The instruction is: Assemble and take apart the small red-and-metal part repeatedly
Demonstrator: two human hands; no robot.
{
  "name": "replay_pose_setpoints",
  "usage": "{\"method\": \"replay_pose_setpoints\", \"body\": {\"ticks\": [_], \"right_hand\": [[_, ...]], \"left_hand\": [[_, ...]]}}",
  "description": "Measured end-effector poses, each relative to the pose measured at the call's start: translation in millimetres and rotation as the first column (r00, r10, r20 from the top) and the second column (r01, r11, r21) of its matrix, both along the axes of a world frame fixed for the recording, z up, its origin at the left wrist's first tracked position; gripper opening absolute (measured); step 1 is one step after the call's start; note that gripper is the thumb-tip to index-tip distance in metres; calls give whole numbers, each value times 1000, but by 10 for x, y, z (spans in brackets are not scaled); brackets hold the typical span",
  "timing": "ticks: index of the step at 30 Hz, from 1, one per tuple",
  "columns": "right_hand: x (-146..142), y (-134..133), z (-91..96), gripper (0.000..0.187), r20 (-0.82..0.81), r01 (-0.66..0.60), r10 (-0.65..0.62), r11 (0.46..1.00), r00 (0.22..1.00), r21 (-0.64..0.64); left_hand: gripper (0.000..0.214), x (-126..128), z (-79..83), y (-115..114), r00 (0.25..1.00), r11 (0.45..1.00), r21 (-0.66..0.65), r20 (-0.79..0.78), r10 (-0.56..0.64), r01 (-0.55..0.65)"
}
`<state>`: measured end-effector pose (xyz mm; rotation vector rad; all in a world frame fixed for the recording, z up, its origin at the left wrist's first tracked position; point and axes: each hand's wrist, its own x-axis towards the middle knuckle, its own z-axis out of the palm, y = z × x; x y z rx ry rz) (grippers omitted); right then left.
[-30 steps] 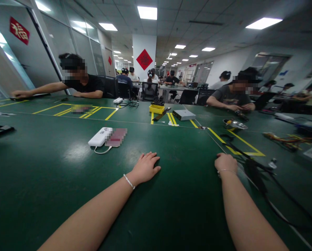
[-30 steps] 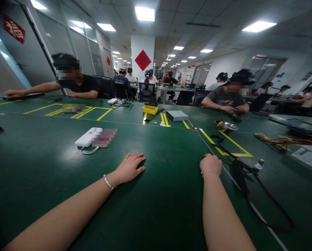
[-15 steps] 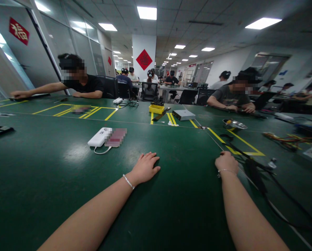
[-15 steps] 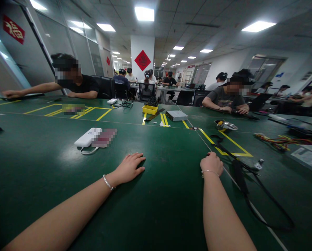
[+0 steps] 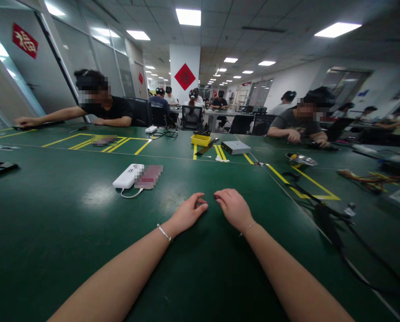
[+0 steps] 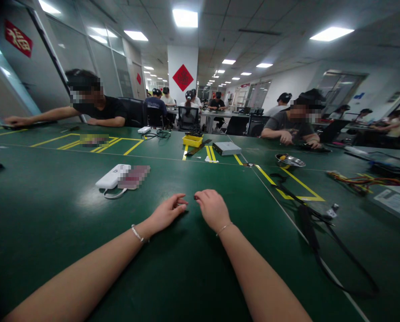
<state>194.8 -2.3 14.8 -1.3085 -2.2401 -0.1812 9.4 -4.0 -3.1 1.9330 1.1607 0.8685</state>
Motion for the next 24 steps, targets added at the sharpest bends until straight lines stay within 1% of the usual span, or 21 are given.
{"method": "replay_pose_setpoints", "body": {"ticks": [1,3,5,7,9,11,14,16,19,22,24], "right_hand": [[-118,-38,-24,20,17,-57,57,998,998,-9],[-276,-92,-75,19,30,-129,130,991,991,-21],[-335,-116,-117,20,31,-156,157,987,987,-29],[-331,-117,-145,21,48,-165,167,985,985,-41],[-309,-111,-156,20,85,-173,177,984,981,-52],[-298,-110,-153,20,114,-180,185,982,976,-53],[-308,-124,-131,19,99,-190,195,980,976,-60],[-318,-135,-116,16,26,-204,207,975,978,-89],[-308,-126,-110,10,-169,-233,201,953,965,-195],[-261,-73,-137,11,-391,-297,158,897,907,-328],[-223,-30,-167,13,-509,-356,128,853,851,-382]], "left_hand": [[36,6,-2,10,998,999,-38,65,-26,28],[28,14,-5,29,984,990,-101,158,-80,97],[19,20,-8,41,969,977,-152,218,-113,148],[14,26,-13,46,962,969,-184,248,-117,166],[13,31,-25,47,965,972,-175,234,-116,159],[13,30,-39,46,976,980,-138,187,-116,143],[15,20,-58,46,989,990,-80,94,-110,117],[16,11,-67,45,995,994,-58,42,-95,97],[15,0,-70,39,995,995,-35,15,-96,97],[18,-6,-56,21,989,990,-24,57,-139,140],[19,-5,-40,7,986,988,-15,67,-152,153]]}}
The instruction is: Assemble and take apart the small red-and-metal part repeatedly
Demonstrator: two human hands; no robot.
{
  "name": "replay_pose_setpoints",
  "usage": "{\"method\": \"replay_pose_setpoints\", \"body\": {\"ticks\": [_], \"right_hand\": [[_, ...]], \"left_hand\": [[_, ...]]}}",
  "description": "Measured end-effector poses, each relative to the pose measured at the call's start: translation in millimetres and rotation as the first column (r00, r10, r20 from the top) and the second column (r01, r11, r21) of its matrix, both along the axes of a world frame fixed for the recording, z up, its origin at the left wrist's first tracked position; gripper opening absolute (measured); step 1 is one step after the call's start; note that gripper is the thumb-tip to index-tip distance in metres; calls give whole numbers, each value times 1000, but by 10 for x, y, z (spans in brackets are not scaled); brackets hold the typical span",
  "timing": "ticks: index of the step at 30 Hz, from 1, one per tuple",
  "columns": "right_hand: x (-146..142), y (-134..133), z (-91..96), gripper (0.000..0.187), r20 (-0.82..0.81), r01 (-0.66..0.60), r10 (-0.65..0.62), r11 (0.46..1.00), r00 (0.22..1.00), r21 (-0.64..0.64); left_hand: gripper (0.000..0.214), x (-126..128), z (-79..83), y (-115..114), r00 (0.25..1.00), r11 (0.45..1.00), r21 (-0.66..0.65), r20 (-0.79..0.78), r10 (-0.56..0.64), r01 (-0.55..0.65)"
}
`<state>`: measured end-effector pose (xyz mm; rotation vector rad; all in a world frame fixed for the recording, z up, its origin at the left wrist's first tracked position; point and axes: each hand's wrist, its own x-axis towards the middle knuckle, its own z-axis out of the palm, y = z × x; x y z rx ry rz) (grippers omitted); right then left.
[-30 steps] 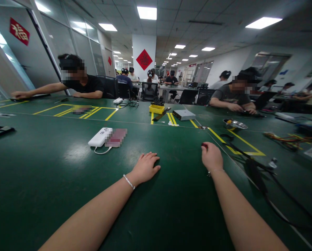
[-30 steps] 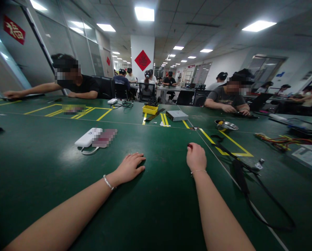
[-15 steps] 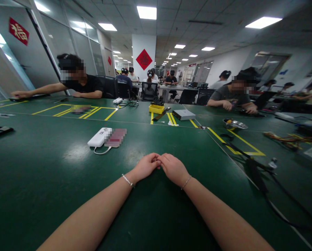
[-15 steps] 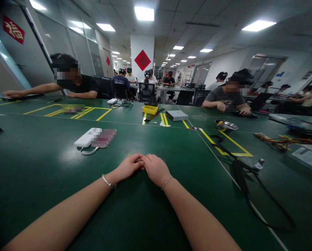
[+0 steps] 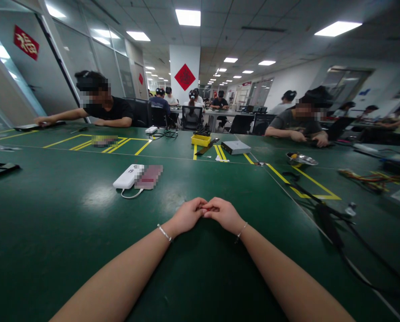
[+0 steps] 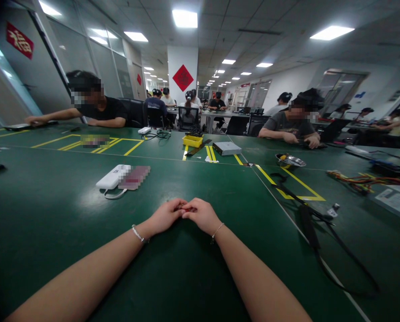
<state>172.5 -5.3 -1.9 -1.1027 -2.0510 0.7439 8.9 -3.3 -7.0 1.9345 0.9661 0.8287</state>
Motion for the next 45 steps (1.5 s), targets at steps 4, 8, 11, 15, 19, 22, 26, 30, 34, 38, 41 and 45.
{"method": "replay_pose_setpoints", "body": {"ticks": [4,8,11,15,19,22,26,30,34,38,41,45], "right_hand": [[22,47,-46,14,-143,-44,23,989,989,-140],[44,79,-1,18,-110,-2,-14,990,994,-143],[282,162,95,18,93,209,-213,977,973,50],[1038,282,155,23,332,570,-670,741,664,356],[1848,274,24,26,406,847,-866,432,292,311],[2128,238,-96,26,493,930,-844,328,211,165],[2060,274,-134,25,496,913,-825,384,270,141],[1728,351,-67,22,284,852,-820,524,497,21],[1177,349,26,19,-190,616,-689,716,699,-328],[538,208,116,19,-559,139,-481,827,675,-544],[167,65,136,19,-662,-107,-390,808,640,-579],[-81,-46,80,18,-721,-250,-356,771,594,-586]], "left_hand": [[20,15,18,-19,999,1000,14,-32,9,-8],[25,15,8,-14,996,997,43,-64,67,-65],[27,-11,-4,9,982,985,59,-82,168,-163],[25,-51,-16,45,974,975,49,-64,218,-216],[23,-54,-17,56,976,976,6,-5,220,-220],[20,-48,5,57,978,979,-85,76,194,-187],[18,-59,46,74,961,959,-261,219,170,-110],[19,-78,58,98,898,917,-400,397,188,-15],[26,-83,58,98,833,883,-460,521,188,88],[28,-74,57,78,818,872,-467,553,158,148],[25,-66,35,75,827,886,-437,548,123,158],[23,-64,-2,92,841,905,-403,530,108,138]]}}
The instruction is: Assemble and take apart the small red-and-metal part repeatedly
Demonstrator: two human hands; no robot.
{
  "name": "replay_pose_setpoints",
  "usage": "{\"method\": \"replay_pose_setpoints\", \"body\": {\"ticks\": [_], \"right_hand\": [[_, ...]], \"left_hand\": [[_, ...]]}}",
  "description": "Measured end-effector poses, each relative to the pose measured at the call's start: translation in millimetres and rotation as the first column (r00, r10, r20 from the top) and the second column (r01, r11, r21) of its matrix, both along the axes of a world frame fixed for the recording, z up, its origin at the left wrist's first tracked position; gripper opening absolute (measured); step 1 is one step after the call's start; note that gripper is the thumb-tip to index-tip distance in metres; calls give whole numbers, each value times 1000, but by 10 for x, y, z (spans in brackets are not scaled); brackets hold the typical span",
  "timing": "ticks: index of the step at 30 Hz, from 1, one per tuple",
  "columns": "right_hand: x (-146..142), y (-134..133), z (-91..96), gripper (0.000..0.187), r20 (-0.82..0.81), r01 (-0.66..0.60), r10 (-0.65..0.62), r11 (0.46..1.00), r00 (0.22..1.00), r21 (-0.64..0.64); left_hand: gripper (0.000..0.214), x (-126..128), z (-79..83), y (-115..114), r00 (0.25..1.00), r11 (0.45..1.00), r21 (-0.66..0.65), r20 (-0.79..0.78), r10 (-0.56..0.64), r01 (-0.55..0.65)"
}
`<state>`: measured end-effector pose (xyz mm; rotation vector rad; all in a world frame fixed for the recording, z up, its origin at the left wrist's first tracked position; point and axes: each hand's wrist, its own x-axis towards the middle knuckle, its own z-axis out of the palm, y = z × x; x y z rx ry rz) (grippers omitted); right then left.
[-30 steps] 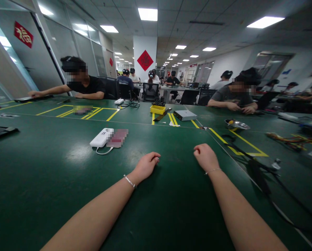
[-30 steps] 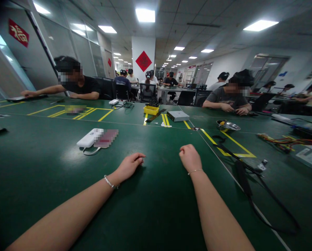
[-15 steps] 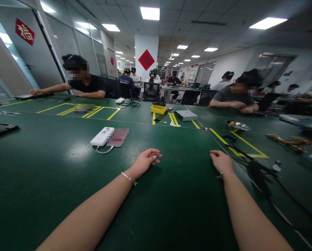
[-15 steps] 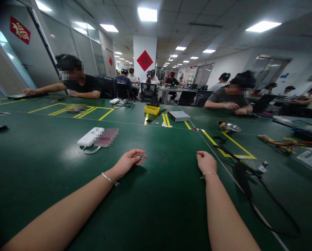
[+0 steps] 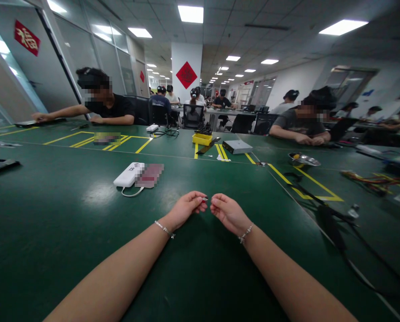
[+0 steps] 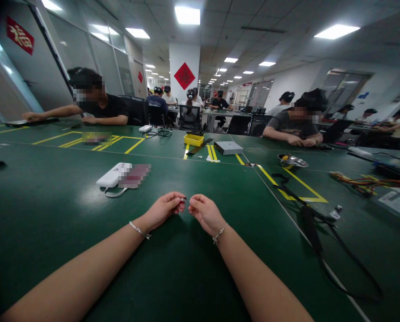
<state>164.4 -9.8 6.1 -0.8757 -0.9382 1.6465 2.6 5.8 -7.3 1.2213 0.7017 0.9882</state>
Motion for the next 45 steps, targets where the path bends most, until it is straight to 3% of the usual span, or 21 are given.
{"method": "replay_pose_setpoints", "body": {"ticks": [7,19,23,28,35,45], "right_hand": [[13,24,-66,16,-73,-10,9,1000,997,-10],[47,19,-46,15,-53,-77,78,997,996,10],[46,17,-57,18,-67,-90,91,996,994,7],[32,10,-49,19,-66,-100,100,995,993,9],[15,18,-47,19,-31,13,-12,999,999,40],[-98,-33,-16,20,3,152,-153,987,988,46]], "left_hand": [[27,18,19,-7,999,1000,1,-29,18,-18],[23,61,69,-67,998,997,66,-46,52,-49],[20,78,69,-79,989,986,150,-114,96,-79],[14,83,103,-124,939,935,331,-262,223,-129],[13,75,132,-148,833,832,535,-387,396,-147],[11,104,101,-162,767,741,656,-397,503,-146]]}}
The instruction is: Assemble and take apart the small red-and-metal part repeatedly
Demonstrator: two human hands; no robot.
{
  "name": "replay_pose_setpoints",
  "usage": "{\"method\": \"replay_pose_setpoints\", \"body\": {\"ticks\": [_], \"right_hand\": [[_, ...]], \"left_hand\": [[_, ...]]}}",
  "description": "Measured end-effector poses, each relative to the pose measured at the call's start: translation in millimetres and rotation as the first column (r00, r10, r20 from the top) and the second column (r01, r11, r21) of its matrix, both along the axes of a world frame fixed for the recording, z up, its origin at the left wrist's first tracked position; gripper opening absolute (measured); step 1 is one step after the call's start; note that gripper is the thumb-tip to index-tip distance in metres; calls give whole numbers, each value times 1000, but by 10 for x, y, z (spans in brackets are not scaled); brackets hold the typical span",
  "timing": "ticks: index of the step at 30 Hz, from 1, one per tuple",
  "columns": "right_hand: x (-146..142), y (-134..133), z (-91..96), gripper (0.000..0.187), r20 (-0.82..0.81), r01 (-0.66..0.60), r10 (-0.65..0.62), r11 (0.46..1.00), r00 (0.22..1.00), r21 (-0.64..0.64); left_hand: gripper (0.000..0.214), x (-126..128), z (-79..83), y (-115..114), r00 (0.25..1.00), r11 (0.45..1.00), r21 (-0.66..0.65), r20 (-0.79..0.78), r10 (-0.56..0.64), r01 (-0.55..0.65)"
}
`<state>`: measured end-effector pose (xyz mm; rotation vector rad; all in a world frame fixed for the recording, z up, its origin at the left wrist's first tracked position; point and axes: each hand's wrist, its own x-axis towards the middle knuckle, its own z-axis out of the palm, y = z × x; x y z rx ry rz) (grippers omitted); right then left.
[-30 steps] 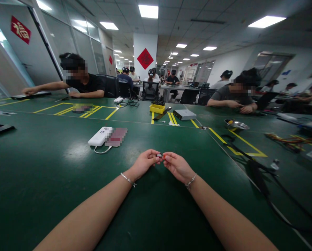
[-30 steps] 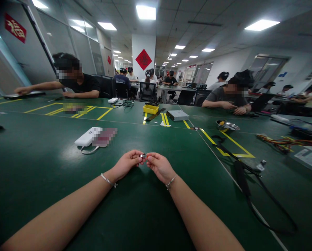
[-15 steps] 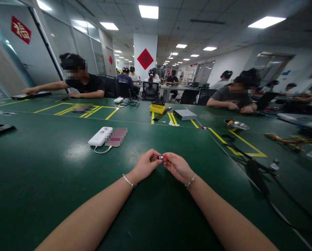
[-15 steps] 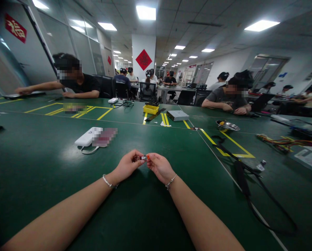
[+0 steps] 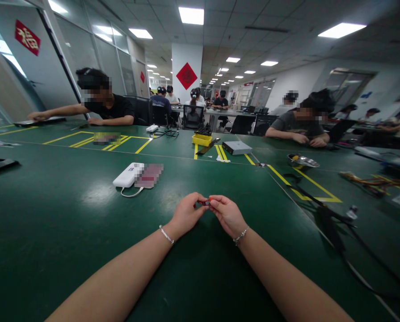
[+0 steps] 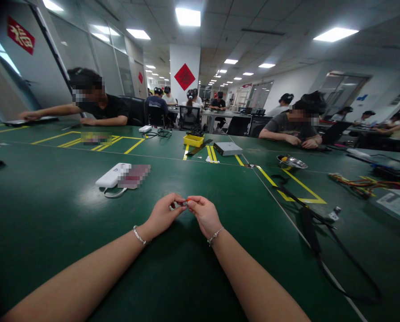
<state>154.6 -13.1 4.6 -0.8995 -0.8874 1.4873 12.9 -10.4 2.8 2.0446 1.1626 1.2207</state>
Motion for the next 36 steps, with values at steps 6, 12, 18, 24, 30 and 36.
{"method": "replay_pose_setpoints", "body": {"ticks": [6,12,18,24,30,36], "right_hand": [[-65,-29,-10,29,38,16,-15,1000,999,-10],[-75,-59,29,30,24,-2,2,1000,1000,-14],[-74,-65,34,29,19,-14,14,1000,1000,-3],[-65,-52,25,28,21,-29,29,1000,999,3],[-69,-55,45,28,-13,-44,44,999,999,-2],[-83,-57,40,31,49,-8,7,1000,999,22]], "left_hand": [[11,-1,42,-24,996,996,-12,12,84,-83],[12,4,58,-43,990,991,-9,27,137,-137],[11,9,89,-63,986,987,-14,38,160,-160],[11,8,79,-53,984,985,-28,26,174,-173],[11,12,77,-60,984,984,-9,7,180,-180],[9,11,53,-48,978,977,34,-6,209,-209]]}}
